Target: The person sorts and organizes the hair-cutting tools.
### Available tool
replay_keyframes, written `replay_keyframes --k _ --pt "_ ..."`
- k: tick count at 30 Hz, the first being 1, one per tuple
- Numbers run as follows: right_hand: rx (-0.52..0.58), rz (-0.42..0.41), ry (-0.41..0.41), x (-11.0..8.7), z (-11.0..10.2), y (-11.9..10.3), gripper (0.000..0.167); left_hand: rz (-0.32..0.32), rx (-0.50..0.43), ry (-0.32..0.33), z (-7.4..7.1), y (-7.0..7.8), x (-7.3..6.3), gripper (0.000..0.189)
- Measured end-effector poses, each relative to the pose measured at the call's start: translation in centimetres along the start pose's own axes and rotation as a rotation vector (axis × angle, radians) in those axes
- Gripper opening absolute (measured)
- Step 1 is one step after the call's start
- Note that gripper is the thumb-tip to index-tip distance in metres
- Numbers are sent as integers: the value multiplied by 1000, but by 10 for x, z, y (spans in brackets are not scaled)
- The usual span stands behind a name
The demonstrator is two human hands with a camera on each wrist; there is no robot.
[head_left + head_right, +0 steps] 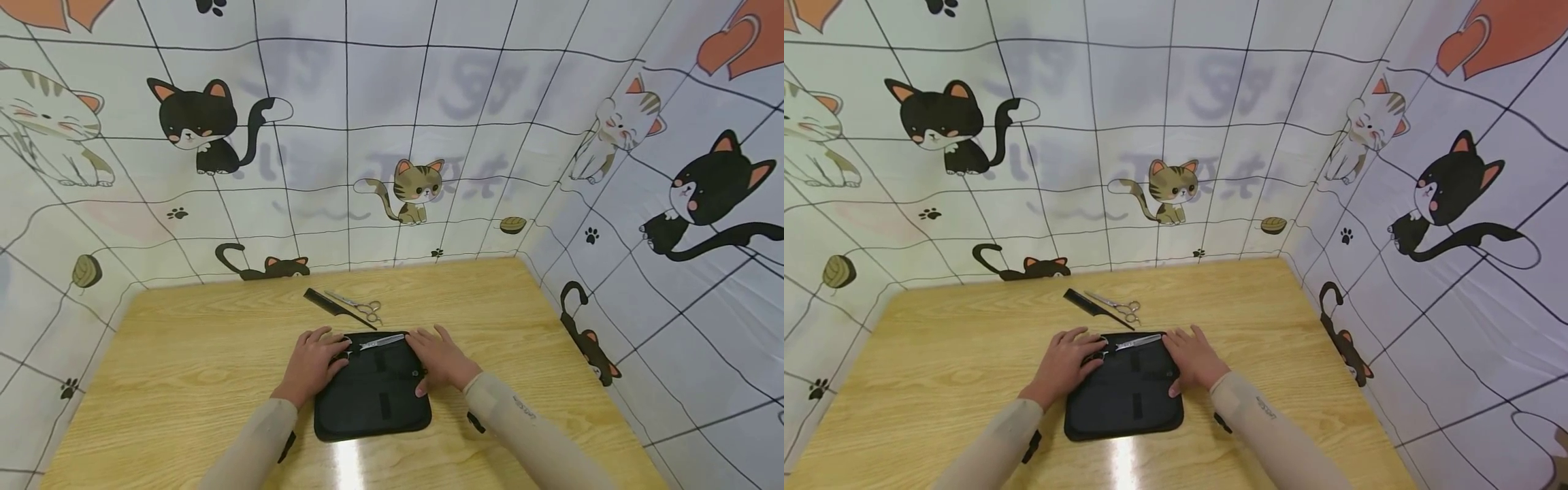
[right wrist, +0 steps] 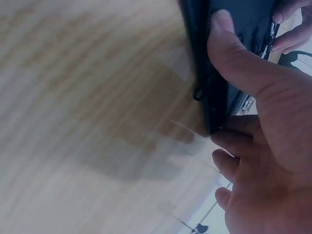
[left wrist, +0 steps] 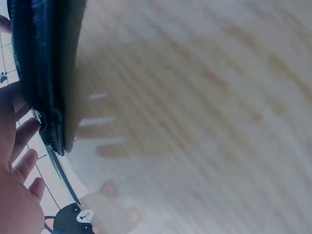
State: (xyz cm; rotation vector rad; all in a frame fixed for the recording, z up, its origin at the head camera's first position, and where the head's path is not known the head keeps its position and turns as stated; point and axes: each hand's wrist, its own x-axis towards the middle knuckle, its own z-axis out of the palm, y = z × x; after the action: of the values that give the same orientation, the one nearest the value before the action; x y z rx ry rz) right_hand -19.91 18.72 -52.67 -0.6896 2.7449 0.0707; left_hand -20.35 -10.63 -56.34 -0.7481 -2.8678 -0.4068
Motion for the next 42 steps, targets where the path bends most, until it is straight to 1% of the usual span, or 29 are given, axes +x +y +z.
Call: replay_keyframes --k 3,6,9,11,15,18,22,26,29,32,36,40,42 --pt "-46 -1 -13 3 -5 0 107 5 -8 -5 -3 0 1 39" --pt "-28 16 -29 8 -10 0 96 -9 -29 -19 -5 -1 0 38" --pt "2 34 -7 14 -13 3 82 -24 -51 -19 -8 -3 -2 36" --pt "16 43 33 18 -15 4 71 -30 -58 -13 -8 -4 -3 35" --pt "-22 32 137 26 -18 6 54 -44 -61 14 -10 -6 -6 31" --pt "-77 19 209 33 -20 6 47 -60 -56 36 -11 -8 -10 29" --pt "-124 19 310 45 -20 4 38 -76 -47 68 -13 -11 -15 29" --pt "-136 8 411 58 -21 2 30 -96 -29 82 -17 -12 -18 30" --pt "-125 3 447 70 -22 -1 26 -106 -20 94 -20 -14 -20 30" --pt "-103 -7 466 81 -24 -7 20 -109 -20 117 -22 -15 -23 29" --pt "-92 -25 472 95 -28 -19 13 -107 -6 142 -22 -19 -29 28" --pt "-108 -29 470 107 -29 -32 9 -114 -1 146 -22 -22 -33 27" --pt "-113 -34 471 113 -28 -39 10 -122 -8 142 -21 -24 -34 26"
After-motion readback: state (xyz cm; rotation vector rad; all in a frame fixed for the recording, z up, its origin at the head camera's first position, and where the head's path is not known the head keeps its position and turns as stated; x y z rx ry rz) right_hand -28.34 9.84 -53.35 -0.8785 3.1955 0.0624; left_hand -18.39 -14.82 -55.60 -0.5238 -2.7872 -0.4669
